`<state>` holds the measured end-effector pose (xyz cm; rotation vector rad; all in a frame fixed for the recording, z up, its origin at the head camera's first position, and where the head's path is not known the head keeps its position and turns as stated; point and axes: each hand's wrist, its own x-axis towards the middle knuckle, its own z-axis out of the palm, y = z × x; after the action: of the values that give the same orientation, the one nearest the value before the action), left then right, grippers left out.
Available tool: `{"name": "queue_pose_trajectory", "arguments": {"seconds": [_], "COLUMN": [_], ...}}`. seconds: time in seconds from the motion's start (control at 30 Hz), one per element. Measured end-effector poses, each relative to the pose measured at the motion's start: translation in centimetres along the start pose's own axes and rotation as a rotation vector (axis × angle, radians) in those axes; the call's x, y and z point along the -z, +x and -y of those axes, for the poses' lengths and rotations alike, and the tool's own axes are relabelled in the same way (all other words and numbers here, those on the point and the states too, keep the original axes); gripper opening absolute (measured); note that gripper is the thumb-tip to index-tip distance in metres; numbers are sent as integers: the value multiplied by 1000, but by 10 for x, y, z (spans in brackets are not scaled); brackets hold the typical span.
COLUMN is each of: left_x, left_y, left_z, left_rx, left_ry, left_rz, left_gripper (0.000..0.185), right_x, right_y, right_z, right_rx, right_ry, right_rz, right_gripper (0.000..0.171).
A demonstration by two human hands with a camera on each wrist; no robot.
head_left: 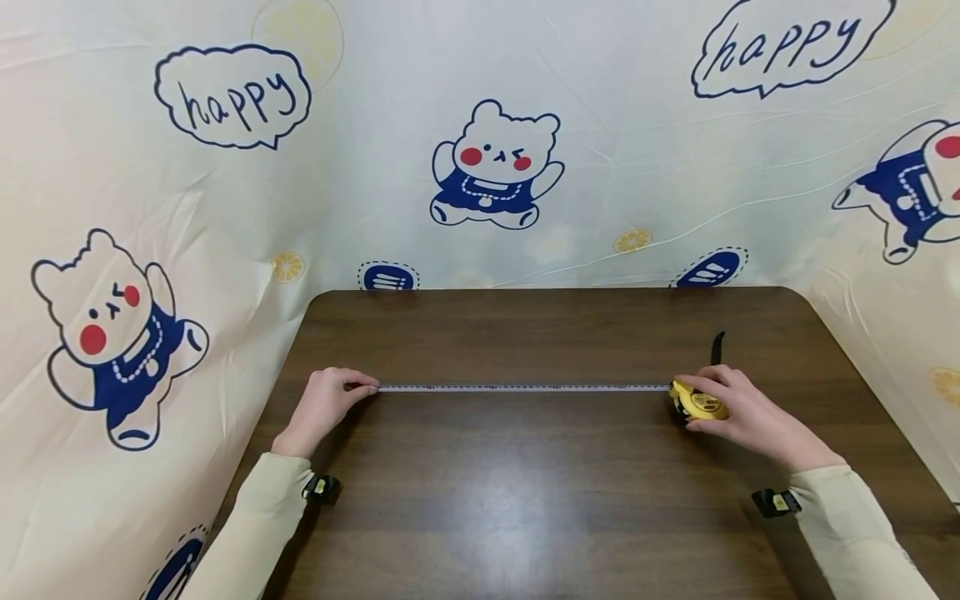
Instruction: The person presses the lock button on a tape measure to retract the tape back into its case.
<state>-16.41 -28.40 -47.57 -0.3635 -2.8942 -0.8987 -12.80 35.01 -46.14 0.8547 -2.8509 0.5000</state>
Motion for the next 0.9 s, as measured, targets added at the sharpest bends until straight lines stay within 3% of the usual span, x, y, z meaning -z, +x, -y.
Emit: {"name": "queue_pose_trajectory", "arguments": {"seconds": [0.37, 0.9], "left_x": [-4, -11], "left_y": [1, 4], "left_z": [-2, -7], "left_rx": [22, -17], "left_ry": [-10, -20], "left_rz": [46, 31], "left_gripper": [8, 7], "right_x": [-1, -6], "right_y": [4, 11], "right_z": [9, 17], "right_rx": [-18, 23], "right_ry": [20, 21], "right_rz": [33, 16], "right_gripper": [67, 67]}}
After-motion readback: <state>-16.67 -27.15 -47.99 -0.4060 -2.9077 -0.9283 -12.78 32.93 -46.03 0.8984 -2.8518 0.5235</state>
